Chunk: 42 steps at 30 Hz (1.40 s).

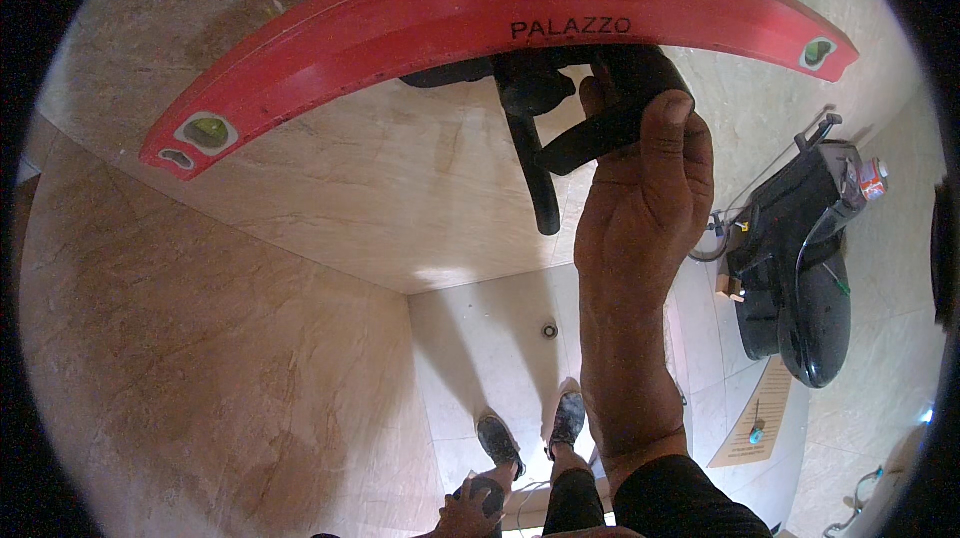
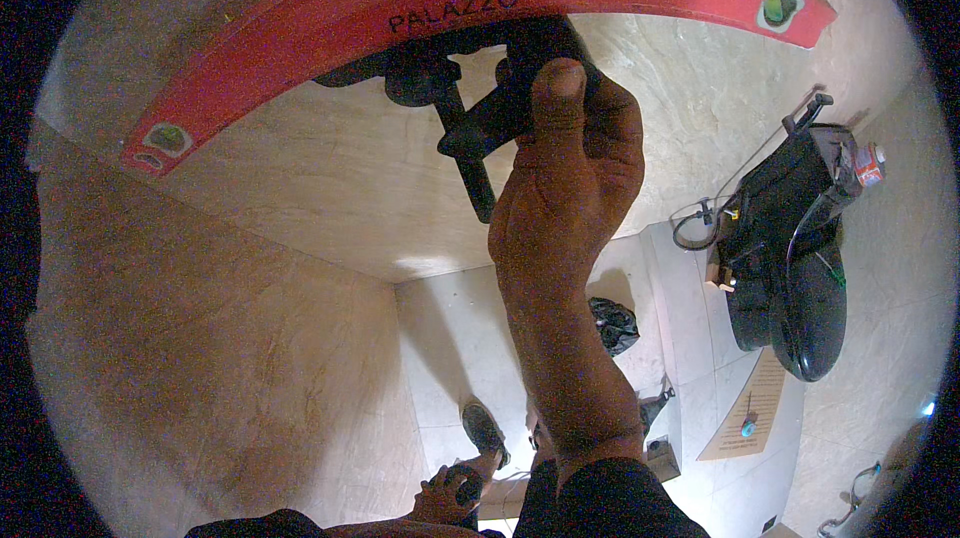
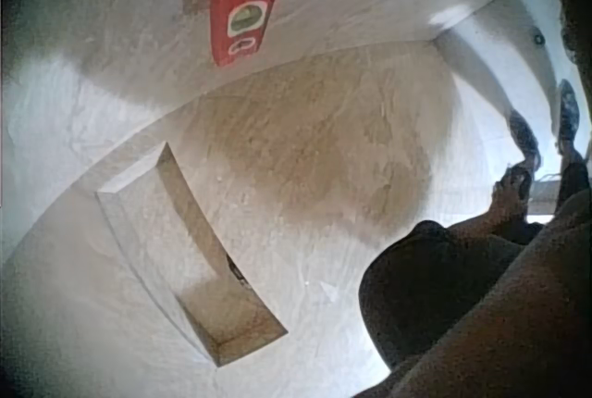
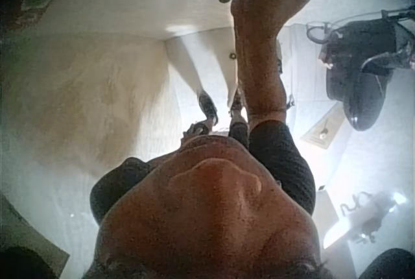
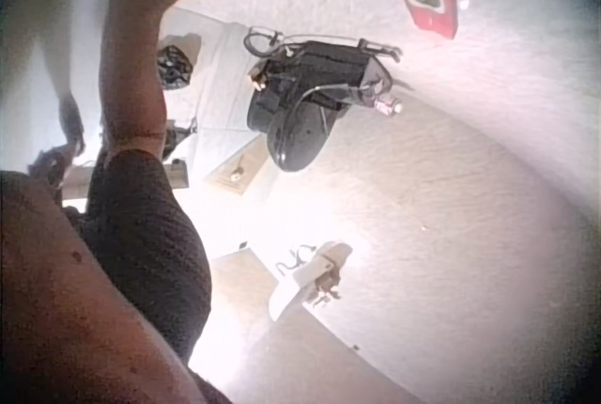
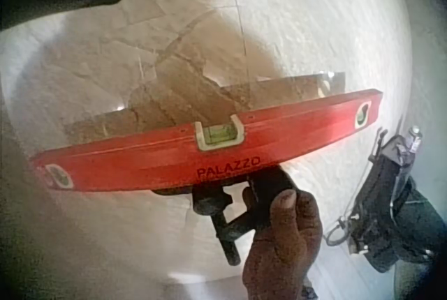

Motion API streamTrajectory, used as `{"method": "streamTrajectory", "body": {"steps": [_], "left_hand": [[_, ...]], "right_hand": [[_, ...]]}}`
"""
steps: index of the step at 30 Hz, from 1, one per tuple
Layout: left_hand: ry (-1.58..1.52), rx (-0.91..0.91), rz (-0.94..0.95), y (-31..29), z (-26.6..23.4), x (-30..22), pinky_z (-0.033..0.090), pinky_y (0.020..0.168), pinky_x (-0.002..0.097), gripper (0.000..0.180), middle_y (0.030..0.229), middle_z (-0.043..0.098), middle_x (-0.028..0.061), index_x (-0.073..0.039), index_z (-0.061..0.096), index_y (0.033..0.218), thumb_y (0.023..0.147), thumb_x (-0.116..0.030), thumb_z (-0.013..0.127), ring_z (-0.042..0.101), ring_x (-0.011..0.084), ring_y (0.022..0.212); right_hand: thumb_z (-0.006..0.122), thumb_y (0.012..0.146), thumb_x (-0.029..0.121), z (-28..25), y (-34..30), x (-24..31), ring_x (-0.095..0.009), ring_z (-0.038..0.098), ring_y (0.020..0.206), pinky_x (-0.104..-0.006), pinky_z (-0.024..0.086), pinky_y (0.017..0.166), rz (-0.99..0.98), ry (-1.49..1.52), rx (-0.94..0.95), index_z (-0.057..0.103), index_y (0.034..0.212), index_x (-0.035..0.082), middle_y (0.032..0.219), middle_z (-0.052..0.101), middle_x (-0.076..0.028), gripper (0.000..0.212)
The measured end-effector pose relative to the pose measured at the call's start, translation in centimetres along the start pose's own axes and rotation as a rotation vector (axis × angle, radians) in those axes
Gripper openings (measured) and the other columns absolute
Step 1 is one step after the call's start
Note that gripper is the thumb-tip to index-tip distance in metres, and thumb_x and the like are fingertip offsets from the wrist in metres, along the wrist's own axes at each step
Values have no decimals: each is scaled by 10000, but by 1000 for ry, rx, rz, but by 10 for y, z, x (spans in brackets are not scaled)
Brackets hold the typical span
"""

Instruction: The person positions a shower mixer bracket against the wall, checks the level with a spirit level, and tightens the brass fittings using a wrench.

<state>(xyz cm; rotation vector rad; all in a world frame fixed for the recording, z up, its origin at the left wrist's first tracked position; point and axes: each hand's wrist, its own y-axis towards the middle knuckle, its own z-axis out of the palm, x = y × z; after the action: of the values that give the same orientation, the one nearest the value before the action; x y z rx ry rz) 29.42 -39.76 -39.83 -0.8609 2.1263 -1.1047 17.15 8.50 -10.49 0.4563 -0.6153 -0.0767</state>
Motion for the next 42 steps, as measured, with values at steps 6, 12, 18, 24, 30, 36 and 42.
{"method": "streamTrajectory", "body": {"steps": [6,12,18,24,30,36,42], "left_hand": [[-14,-4,10,-3,0,1,449,999,672,844,1590,296,207,-225,482,1461,785,-676,711,455,539,1287],[-38,-4,29,-5,-1,0,450,1000,670,836,1587,301,210,-219,491,1453,785,-668,716,458,539,1285],[-81,-12,60,-3,-5,-1,450,1001,668,828,1584,306,212,-212,499,1446,786,-660,721,462,539,1283],[-78,-84,95,-15,-27,-21,461,1026,599,670,1483,436,243,-122,578,1342,833,-522,749,518,487,1253],[-87,8,62,-11,-17,-12,382,1075,605,767,1509,408,273,-96,482,1426,822,-499,731,452,472,1331],[-100,79,45,-17,-25,-10,303,1124,612,871,1535,380,303,-70,386,1509,811,-475,714,385,457,1409],[-91,76,75,-15,-18,-6,317,1114,611,881,1516,394,310,-56,382,1501,815,-496,715,397,454,1407]], "right_hand": [[523,1068,262,3,-3,3,-243,670,1089,-407,550,990,23,18,-28,587,1187,-15,1129,685,-174,308],[513,1071,332,6,-5,6,-233,649,1079,-409,510,1008,20,-110,-10,560,1205,-36,1125,665,-185,394],[542,1060,337,-8,9,7,-234,653,1051,-389,507,984,14,-26,182,558,1217,-45,1119,667,-178,413],[560,1056,289,8,-4,18,-219,659,1004,-377,513,956,28,128,147,581,1192,-41,1097,680,-160,357],[567,1054,295,8,-5,6,-225,662,1015,-389,520,949,33,-122,-40,585,1174,-38,1087,680,-160,355],[560,1055,285,10,-5,7,-248,659,1065,-399,521,978,33,-92,-44,560,1199,-51,1114,667,-186,366],[553,1055,266,12,-1,12,-286,649,1117,-454,513,1049,53,-136,-52,511,1235,-69,1151,643,-219,383]]}}
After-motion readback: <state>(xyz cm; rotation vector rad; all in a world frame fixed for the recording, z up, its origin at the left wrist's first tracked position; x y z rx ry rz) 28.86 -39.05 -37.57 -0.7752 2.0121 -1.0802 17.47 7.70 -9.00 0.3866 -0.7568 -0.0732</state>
